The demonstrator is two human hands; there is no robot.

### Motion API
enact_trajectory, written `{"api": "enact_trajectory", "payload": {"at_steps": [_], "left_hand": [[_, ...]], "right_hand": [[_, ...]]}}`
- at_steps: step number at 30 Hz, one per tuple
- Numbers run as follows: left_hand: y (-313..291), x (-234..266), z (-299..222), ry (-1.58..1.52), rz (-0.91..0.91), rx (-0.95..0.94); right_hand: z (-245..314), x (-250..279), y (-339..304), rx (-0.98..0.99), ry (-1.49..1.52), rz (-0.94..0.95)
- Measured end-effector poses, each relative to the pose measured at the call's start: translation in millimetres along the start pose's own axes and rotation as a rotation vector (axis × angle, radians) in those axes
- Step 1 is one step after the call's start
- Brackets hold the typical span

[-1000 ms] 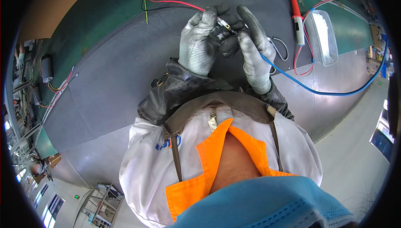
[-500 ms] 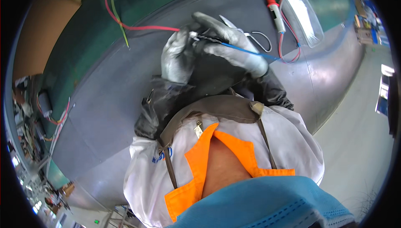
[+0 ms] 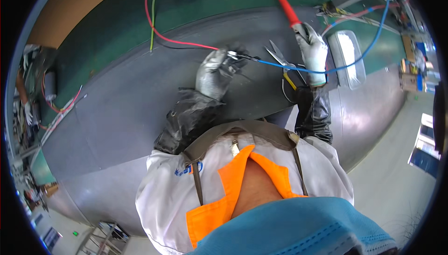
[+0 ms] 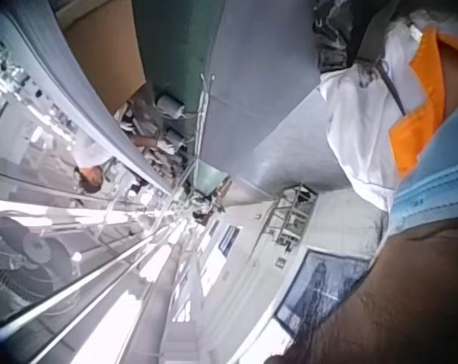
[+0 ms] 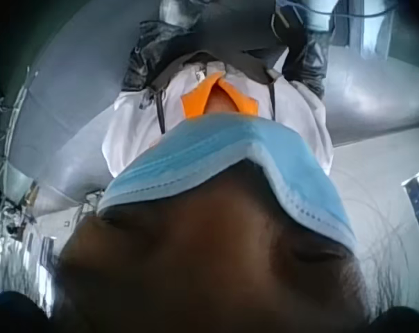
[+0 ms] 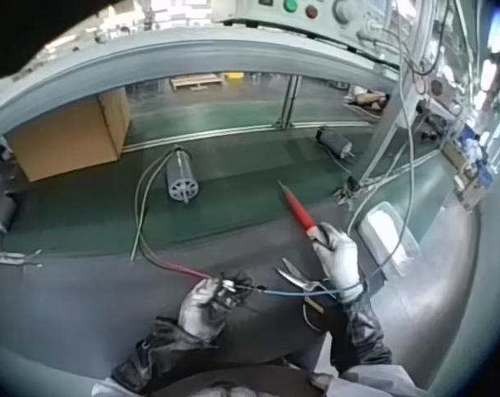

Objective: Connecting wires to small electric motors on an assembly line.

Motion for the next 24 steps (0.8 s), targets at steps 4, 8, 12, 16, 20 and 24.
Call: {"api": "enact_trajectory", "payload": {"at_steps": [4,8,12,16,20,24], "left_hand": [[-1,4,-1,-0.029,-0.010,-0.059],[4,10,1,0.019,0.093,-0.053],[8,-1,2,-0.016,0.120,-0.025],[6,13,8,-0.059,0.124,-0.025],[0,24,10,-0.089,0.092,0.029],[1,19,8,-0.028,0.150,0.023]], "right_hand": [[73,-34,38,-0.072,0.696,0.247],[90,-99,69,-0.128,0.897,0.580],[80,-119,82,0.027,0.587,0.655],[106,-113,79,0.037,0.537,0.654],[101,-79,70,0.070,0.476,0.513],[52,-8,53,-0.094,0.375,0.387]]}}
Point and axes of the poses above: each hand's wrist, its own y-axis towards the middle knuckle, its own x-axis out of the back of the hand, z = x × y, the point moved 7 cm from there along y, towards the middle knuckle, and after that the axes turned 6 degrees about x, right-handed, at the moved point
